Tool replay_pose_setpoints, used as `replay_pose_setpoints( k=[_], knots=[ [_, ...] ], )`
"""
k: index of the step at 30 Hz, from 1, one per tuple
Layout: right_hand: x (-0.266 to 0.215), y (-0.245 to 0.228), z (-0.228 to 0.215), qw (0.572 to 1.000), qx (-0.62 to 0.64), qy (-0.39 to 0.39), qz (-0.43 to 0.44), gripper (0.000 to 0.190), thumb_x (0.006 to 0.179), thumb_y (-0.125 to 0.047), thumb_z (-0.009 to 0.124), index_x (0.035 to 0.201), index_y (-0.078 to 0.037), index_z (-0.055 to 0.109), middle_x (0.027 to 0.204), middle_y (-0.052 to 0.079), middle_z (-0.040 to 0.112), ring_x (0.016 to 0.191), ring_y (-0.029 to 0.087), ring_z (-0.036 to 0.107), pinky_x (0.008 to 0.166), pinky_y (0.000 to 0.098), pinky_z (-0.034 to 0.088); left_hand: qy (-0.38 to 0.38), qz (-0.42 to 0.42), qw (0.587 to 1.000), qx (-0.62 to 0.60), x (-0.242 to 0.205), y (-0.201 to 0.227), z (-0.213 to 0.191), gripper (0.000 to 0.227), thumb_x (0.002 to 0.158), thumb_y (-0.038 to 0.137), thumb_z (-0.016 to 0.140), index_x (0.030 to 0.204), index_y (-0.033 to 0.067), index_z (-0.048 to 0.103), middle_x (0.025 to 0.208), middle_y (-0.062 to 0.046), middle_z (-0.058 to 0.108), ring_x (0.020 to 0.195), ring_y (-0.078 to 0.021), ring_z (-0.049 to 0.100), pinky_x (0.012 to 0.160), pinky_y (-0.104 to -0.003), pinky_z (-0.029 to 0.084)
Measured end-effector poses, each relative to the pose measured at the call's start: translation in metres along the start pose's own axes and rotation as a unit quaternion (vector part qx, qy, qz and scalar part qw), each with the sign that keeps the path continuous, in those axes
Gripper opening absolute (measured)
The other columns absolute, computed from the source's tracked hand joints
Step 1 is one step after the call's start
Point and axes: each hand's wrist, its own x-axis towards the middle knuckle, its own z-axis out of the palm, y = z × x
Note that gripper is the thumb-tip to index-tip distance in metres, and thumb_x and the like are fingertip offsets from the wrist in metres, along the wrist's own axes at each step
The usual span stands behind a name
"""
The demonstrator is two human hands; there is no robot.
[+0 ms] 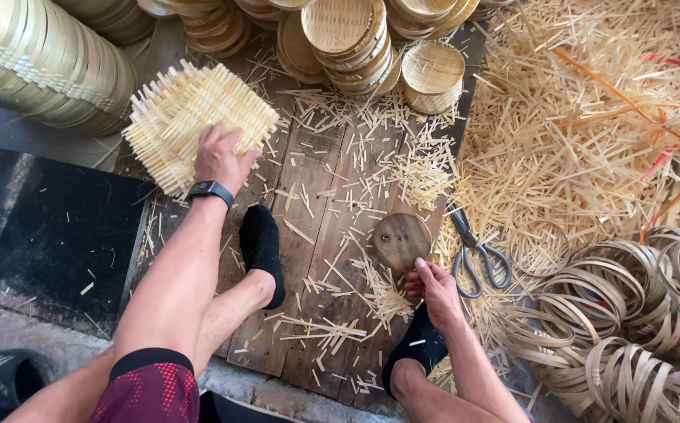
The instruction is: The person weaves thin bamboo strips around a wooden form to create a circular container and then trims the excess material with shears.
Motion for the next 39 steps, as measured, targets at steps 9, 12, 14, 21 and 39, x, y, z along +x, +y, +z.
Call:
replay_pose_setpoints(
  k=[9, 12, 14, 21, 39],
  knots=[
    [-0.001, -0.002, -0.002, 1.0, 0.011, 0.0, 0.005, 0.036, 0.096, -0.035, 0.067, 0.109, -0.001, 0.068, 0.086, 0.008, 0.07, 0.071, 0.016, 0.067, 0.064, 0.0307, 0.056, 0.02, -0.299, 0.926, -0.23, 0.02, -0.03, -0.01, 0.015, 0.107, 0.017, 0.054, 0.102, 0.0037, 0.057, 0.093, -0.01, 0.069, 0.084, -0.0211, 0.069, 0.074, -0.037, 0.058],
    [0.001, 0.002, -0.006, 0.999, 0.047, 0.001, -0.007, 0.034, 0.096, -0.033, 0.067, 0.107, 0.0, 0.067, 0.086, 0.009, 0.07, 0.07, 0.017, 0.067, 0.063, 0.031, 0.056, 0.191, -0.31, 0.913, -0.187, 0.048, -0.046, -0.049, 0.01, 0.108, 0.006, 0.054, 0.101, 0.005, 0.048, 0.098, -0.017, 0.067, 0.085, -0.026, 0.069, 0.073, -0.038, 0.06],
    [0.003, 0.007, -0.011, 0.997, 0.039, 0.035, -0.051, 0.034, 0.098, -0.031, 0.066, 0.107, 0.001, 0.068, 0.084, 0.01, 0.069, 0.067, 0.018, 0.066, 0.06, 0.0308, 0.054, 0.252, -0.126, 0.953, -0.115, 0.057, -0.034, -0.082, 0.01, 0.101, -0.004, 0.051, 0.102, 0.0063, 0.048, 0.112, -0.013, 0.076, 0.097, -0.0214, 0.076, 0.085, -0.037, 0.063],
    [0.004, -0.015, -0.023, 0.981, 0.09, 0.048, -0.164, 0.047, 0.105, -0.041, 0.06, 0.116, 0.004, 0.069, 0.094, 0.009, 0.068, 0.08, 0.016, 0.066, 0.068, 0.03, 0.056, 0.072, 0.092, 0.929, -0.352, -0.011, 0.163, -0.076, 0.012, 0.098, -0.004, 0.061, 0.104, 0.0052, 0.066, 0.083, -0.004, 0.069, 0.077, -0.02, 0.07, 0.073, -0.033, 0.058],
    [0.003, -0.047, 0.008, 0.986, 0.009, 0.083, -0.146, 0.029, 0.083, -0.012, 0.084, 0.106, 0.002, 0.072, 0.094, 0.008, 0.077, 0.08, 0.01, 0.07, 0.074, 0.0249, 0.057, -0.359, -0.421, 0.62, -0.556, -0.113, 0.22, 0.049, 0.037, 0.077, 0.001, 0.081, 0.11, -0.0051, 0.065, 0.103, -0.018, 0.077, 0.09, -0.0229, 0.074, 0.082, -0.038, 0.062]
  ],
)
